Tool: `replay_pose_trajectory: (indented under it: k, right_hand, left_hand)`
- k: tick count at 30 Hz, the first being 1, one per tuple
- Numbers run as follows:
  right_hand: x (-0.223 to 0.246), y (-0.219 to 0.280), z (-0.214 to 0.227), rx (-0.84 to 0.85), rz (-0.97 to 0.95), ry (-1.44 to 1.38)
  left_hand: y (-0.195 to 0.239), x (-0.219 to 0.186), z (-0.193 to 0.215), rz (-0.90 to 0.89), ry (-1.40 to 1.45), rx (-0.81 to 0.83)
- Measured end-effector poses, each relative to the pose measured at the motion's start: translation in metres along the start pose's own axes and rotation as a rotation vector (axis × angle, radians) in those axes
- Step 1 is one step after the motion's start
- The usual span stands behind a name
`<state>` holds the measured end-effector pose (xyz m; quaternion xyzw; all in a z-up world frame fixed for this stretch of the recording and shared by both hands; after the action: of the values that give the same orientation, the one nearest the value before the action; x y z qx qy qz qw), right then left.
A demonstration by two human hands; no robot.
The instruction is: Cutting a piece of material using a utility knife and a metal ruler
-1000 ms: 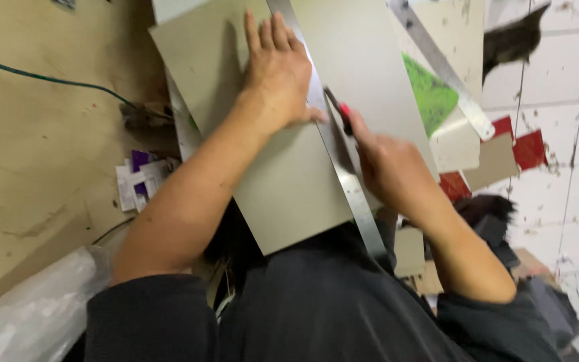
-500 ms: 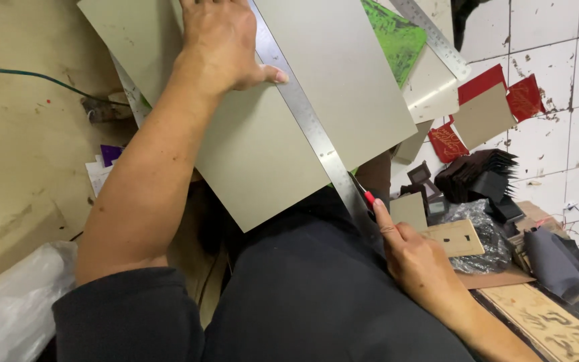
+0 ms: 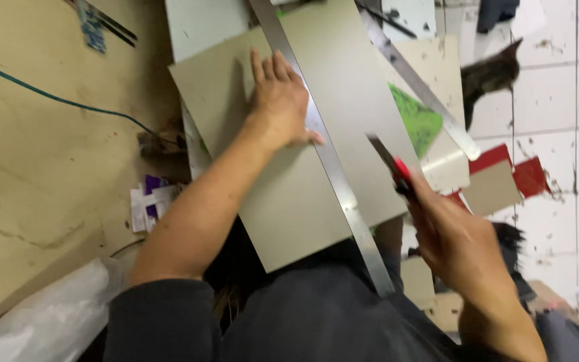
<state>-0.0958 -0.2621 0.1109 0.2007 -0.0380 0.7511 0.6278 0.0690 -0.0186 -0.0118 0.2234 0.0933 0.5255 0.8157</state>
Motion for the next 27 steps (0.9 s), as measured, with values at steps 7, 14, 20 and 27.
replay_pose_trajectory:
  k: [7, 14, 20, 27]
  right_hand:
    - [0.078, -0.182, -0.035, -0.164, 0.242, -0.159]
    - [0.104, -0.256, -0.068, -0.038, 0.227, -0.120]
    - [0.114, -0.260, -0.068, 0.050, 0.216, -0.044]
    - [0.084, -0.196, -0.081, 0.094, 0.231, 0.051]
  left_hand:
    - [0.013, -0.005, 0.014, -0.036, 0.139, -0.155]
    - [0.001, -0.004, -0.002, -0.030, -0.032, 0.029]
    - [-0.002, -0.003, -0.004, -0.041, 0.011, 0.013]
    - [-0.007, -0.004, -0.014, -0.031, 0.028, -0.036]
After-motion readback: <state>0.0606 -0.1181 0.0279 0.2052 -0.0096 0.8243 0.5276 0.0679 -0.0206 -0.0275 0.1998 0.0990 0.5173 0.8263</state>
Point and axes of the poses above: each hand's wrist, its own y-axis away from the middle knuckle, its own z-axis out of the back of the hand, x = y × z, the point moved 7 cm from there along -y, towards the middle knuckle, and after that the axes turned 12 degrees about -z, right-handed, at the moved point
